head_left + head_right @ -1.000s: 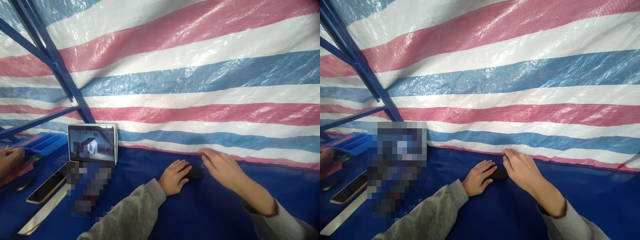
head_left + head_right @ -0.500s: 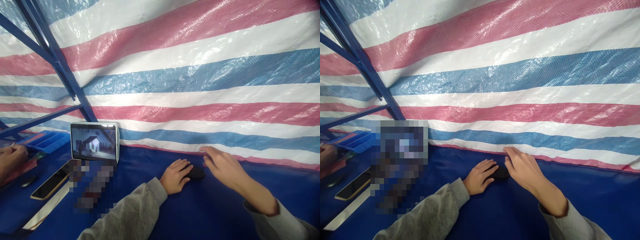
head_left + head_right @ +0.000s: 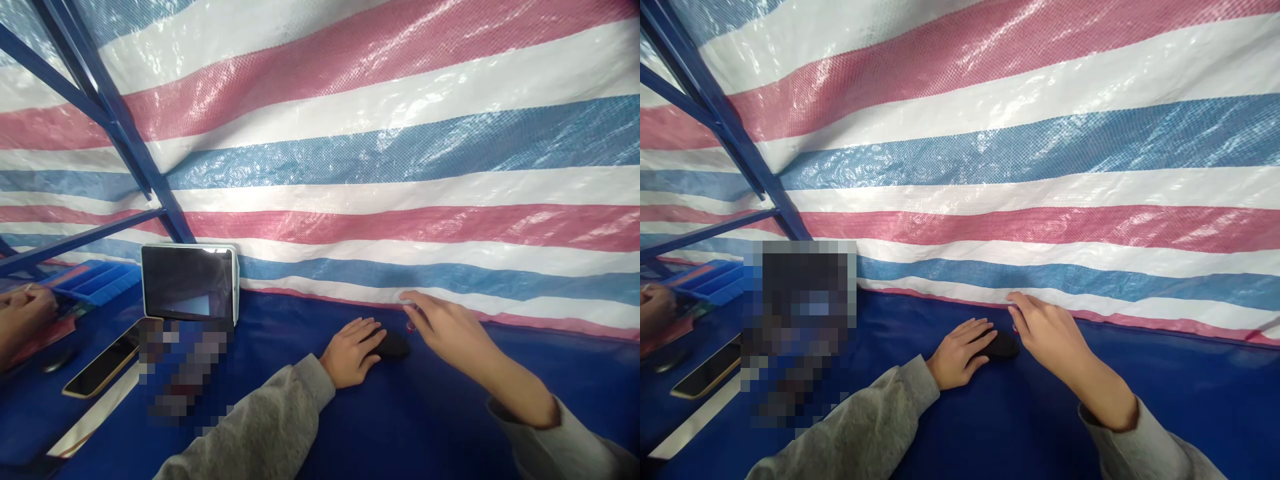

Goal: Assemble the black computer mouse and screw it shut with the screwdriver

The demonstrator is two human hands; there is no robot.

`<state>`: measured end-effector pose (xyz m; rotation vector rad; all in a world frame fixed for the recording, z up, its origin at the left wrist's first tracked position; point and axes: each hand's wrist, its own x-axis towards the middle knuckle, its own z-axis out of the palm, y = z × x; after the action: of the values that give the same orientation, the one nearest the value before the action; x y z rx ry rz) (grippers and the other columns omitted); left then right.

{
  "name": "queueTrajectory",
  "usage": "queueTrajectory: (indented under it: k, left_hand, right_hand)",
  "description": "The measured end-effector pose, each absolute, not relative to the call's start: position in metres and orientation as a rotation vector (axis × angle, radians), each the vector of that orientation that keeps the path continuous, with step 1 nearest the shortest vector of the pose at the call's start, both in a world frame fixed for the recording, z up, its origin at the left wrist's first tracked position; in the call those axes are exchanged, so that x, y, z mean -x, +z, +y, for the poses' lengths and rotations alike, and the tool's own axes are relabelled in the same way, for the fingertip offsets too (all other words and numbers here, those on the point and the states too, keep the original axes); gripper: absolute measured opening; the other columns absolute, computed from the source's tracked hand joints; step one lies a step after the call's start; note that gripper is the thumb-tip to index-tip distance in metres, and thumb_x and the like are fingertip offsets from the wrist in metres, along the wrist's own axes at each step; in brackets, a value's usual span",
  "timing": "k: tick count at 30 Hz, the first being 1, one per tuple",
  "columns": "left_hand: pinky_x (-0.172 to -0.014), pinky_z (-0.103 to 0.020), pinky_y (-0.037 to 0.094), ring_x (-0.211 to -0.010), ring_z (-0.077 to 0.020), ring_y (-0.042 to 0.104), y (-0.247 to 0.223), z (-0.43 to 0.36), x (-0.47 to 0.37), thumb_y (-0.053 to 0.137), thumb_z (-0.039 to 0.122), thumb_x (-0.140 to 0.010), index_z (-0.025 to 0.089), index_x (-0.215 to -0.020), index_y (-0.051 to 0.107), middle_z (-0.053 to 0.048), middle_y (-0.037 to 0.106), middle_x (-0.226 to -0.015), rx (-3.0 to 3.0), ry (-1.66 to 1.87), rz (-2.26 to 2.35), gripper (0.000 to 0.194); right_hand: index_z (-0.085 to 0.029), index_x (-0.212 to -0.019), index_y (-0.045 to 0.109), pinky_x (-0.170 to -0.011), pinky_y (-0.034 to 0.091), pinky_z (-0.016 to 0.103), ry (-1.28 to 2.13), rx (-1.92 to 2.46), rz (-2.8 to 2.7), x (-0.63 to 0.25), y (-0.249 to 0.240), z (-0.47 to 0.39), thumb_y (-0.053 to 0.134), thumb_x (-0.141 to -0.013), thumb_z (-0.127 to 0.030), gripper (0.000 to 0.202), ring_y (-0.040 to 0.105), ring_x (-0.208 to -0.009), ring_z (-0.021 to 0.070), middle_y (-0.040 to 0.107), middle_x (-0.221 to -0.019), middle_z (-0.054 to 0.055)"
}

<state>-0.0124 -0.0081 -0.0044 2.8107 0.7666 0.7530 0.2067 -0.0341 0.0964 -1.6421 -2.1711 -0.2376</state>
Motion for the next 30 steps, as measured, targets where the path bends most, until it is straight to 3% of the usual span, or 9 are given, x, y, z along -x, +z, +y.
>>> queueTrajectory:
  k: [6,12,15,23,30]
  left_hand:
    - [-0.117,-0.044,0.029,-0.14,-0.0218,0.035,-0.0052,-0.0073,0.0127,0.045,0.033,-0.097,0.017,-0.142,0.04,-0.009,0.045,-0.146,-2.811,0.751,0.761,0.047]
    - [-0.117,-0.044,0.029,-0.139,-0.0219,0.036,-0.0061,-0.007,0.0125,0.045,0.033,-0.098,0.017,-0.142,0.041,-0.01,0.046,-0.145,-2.794,0.77,0.762,0.047]
    - [-0.117,-0.044,0.029,-0.139,-0.0218,0.036,-0.0058,-0.0076,0.0125,0.045,0.033,-0.098,0.017,-0.142,0.041,-0.009,0.046,-0.145,-2.793,0.767,0.766,0.047]
    - [-0.117,-0.043,0.029,-0.139,-0.022,0.037,-0.0034,-0.0077,0.0121,0.046,0.032,-0.097,0.016,-0.141,0.042,-0.009,0.046,-0.145,-2.792,0.755,0.774,0.047]
    - [-0.117,-0.044,0.03,-0.138,-0.0222,0.038,-0.0069,-0.0065,0.012,0.045,0.033,-0.097,0.018,-0.142,0.04,-0.009,0.047,-0.144,-2.793,0.775,0.768,0.048]
  right_hand:
    - [-0.023,-0.098,0.063,-0.054,0.041,0.029,-0.194,1.697,-2.196,-0.2044,0.1006,-0.0365,0.038,-0.095,-0.046,0.034,0.068,-0.061,0.0216,0.071,-0.066,0.002]
    - [-0.02,-0.105,0.062,-0.06,0.044,0.03,-0.203,1.644,-2.165,-0.2055,0.1018,-0.0384,0.033,-0.094,-0.029,0.032,0.069,-0.07,0.0201,0.074,-0.085,0.005]
    - [-0.021,-0.103,0.062,-0.06,0.044,0.03,-0.196,1.63,-2.173,-0.2062,0.0997,-0.0371,0.035,-0.094,-0.027,0.029,0.069,-0.072,0.0205,0.073,-0.084,0.003]
    - [-0.022,-0.097,0.062,-0.054,0.04,0.028,-0.163,1.657,-2.165,-0.2028,0.0998,-0.0369,0.039,-0.096,-0.044,0.032,0.066,-0.058,0.0187,0.069,-0.065,0.001]
    - [-0.021,-0.1,0.06,-0.056,0.041,0.028,-0.268,1.609,-2.173,-0.202,0.1008,-0.0382,0.034,-0.094,-0.026,0.028,0.066,-0.065,0.0178,0.07,-0.09,0.005]
